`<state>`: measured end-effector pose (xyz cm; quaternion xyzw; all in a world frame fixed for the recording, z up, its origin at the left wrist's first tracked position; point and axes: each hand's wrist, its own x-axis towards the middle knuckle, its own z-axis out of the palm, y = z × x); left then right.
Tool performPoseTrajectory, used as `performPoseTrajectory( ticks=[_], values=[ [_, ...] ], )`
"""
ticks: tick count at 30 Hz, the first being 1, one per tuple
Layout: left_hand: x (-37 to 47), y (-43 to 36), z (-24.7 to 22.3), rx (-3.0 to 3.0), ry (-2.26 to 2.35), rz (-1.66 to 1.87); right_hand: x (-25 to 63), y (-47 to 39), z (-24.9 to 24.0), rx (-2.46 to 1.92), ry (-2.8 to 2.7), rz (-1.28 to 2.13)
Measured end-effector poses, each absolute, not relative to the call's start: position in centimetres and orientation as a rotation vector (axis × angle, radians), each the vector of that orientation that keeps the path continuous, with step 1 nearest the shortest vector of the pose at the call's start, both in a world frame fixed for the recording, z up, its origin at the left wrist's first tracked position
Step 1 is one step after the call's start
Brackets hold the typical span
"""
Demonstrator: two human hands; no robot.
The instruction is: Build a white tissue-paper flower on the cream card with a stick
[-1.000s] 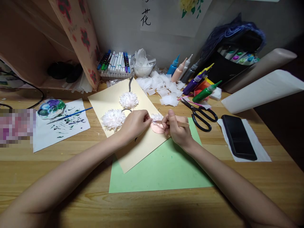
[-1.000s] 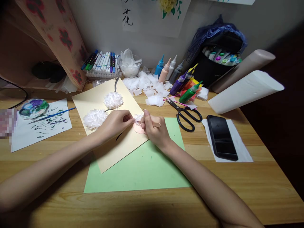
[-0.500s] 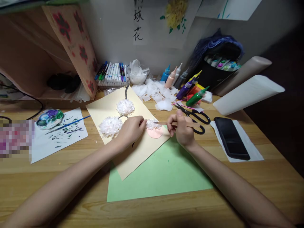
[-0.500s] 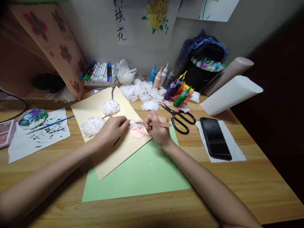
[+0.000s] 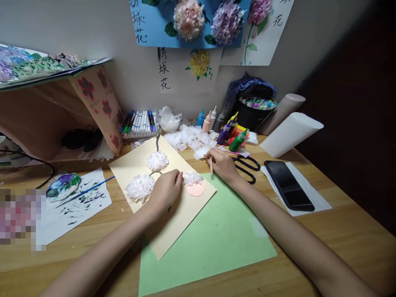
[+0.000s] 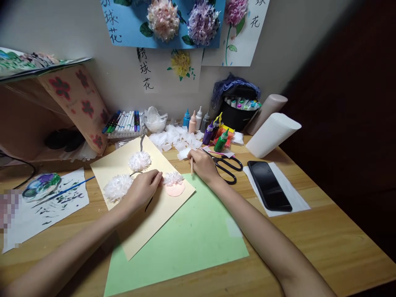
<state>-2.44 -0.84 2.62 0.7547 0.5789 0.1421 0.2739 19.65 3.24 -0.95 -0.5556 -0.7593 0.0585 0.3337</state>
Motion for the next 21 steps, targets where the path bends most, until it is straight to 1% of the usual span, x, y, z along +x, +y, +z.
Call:
performPoseTrajectory(
  ticks=[4,8,16,19,21],
  values=[
    [-2.4,-0.8,2.5,2.039,1.549,0.405,19.7,2.6,-0.3,-1.421,-1.817,0.128],
    [-2.5,-0.8,2.4,2.026,1.541,0.412,19.6,2.2,0.4,-1.395,-1.734,0.188],
    [-2.4,-1.0,2.4,2.043,1.573,0.407,18.9,5.9,0.5,-1.507,-2.218,0.287],
    [-2.3,-1.1,2.2,2.058,1.591,0.414,18.5,6.3,0.9,-1.511,-2.376,0.238],
    [-2.3,-1.1,2.1,2.067,1.604,0.417,18.1,6.2,1.3,-1.505,-2.388,0.18]
  ],
)
